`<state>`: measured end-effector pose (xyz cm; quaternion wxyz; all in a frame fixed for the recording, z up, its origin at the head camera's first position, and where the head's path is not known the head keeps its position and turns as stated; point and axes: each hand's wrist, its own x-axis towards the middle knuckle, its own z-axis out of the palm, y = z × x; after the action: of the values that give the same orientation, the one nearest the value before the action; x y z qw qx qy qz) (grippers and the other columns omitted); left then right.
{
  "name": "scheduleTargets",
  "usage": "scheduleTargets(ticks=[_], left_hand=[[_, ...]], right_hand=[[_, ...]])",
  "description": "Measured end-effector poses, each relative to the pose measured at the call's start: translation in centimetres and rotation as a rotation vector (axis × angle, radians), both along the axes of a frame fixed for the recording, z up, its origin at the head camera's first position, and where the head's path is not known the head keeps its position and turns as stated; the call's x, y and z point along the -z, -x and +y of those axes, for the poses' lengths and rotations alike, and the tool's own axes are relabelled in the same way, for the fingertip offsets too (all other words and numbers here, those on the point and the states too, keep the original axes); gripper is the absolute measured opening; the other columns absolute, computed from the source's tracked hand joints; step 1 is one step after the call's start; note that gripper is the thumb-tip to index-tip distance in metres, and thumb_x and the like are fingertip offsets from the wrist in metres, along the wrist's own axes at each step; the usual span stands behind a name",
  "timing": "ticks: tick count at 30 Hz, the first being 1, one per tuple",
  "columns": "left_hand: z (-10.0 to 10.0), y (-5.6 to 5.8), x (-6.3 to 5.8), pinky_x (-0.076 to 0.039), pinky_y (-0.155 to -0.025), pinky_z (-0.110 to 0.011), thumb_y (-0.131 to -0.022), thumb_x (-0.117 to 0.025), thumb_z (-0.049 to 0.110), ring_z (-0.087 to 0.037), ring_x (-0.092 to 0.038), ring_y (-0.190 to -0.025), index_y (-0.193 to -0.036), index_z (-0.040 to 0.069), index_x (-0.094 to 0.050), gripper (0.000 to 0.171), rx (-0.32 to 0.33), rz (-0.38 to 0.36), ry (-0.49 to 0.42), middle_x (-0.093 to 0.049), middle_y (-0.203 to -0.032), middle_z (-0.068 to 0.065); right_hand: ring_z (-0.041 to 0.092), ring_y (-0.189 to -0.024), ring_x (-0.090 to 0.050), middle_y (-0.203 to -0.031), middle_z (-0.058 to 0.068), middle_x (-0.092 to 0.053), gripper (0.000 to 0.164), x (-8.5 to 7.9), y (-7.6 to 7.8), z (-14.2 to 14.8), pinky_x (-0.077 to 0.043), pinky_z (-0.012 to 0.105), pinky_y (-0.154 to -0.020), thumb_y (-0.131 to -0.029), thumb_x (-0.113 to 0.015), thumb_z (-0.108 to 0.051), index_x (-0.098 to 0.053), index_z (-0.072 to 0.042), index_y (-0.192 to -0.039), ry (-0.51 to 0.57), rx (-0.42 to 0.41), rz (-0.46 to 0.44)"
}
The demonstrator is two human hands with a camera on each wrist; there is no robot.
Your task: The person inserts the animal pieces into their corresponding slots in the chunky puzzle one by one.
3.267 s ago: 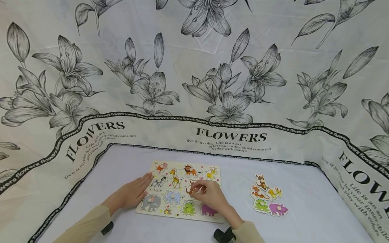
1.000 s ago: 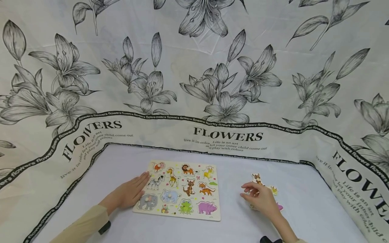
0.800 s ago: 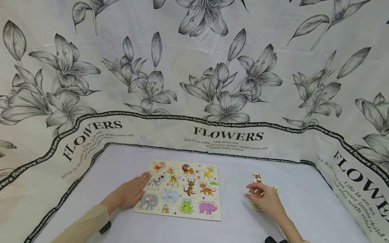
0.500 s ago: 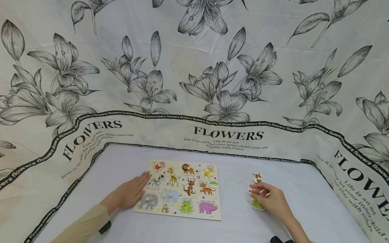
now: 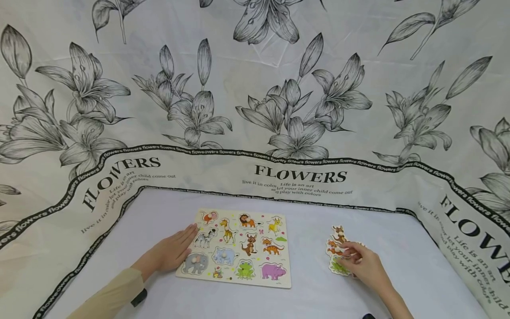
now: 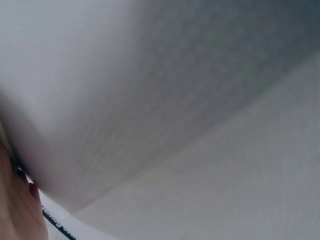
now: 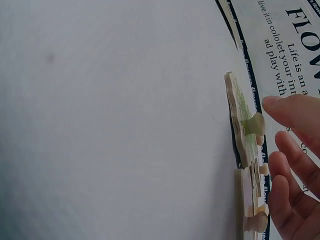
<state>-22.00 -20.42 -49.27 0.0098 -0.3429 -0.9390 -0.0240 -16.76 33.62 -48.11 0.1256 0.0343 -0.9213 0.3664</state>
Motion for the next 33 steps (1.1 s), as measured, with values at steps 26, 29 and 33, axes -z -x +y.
scheduleTargets(ticks=[26,29,33], left_hand=[[0.07,0.09,-0.03,-0.031,-0.116,-0.045,-0.102,-0.039,0.023,-0.037,-0.028,-0.144,-0.146,-0.007,-0.03,0.055,-0.007,-0.017,0.013,-0.027,-0.156,-0.022],[0.09,0.03,-0.06,-0.033,-0.115,-0.046,-0.101,-0.04,0.023,-0.037,-0.03,-0.143,-0.146,-0.007,-0.031,0.054,0.001,-0.003,0.005,-0.028,-0.155,-0.023],[0.13,-0.01,-0.05,-0.034,-0.114,-0.047,-0.101,-0.04,0.023,-0.038,-0.031,-0.142,-0.146,-0.007,-0.032,0.054,0.005,0.005,-0.002,-0.03,-0.154,-0.023]], right_hand=[[-0.002,-0.057,-0.049,-0.073,-0.004,-0.066,0.037,0.08,-0.42,0.28,-0.043,0.018,-0.052,-0.071,-0.085,-0.023,-0.069,-0.008,-0.1,-0.095,0.049,-0.151],[-0.001,-0.057,-0.05,-0.073,-0.004,-0.066,0.037,0.06,-0.41,0.23,-0.044,0.018,-0.052,-0.071,-0.085,-0.023,-0.069,-0.006,-0.1,-0.101,0.057,-0.174],[0.0,-0.058,-0.052,-0.074,-0.003,-0.066,0.034,0.01,-0.47,0.13,-0.044,0.018,-0.053,-0.072,-0.084,-0.024,-0.07,-0.006,-0.098,-0.101,0.062,-0.206]])
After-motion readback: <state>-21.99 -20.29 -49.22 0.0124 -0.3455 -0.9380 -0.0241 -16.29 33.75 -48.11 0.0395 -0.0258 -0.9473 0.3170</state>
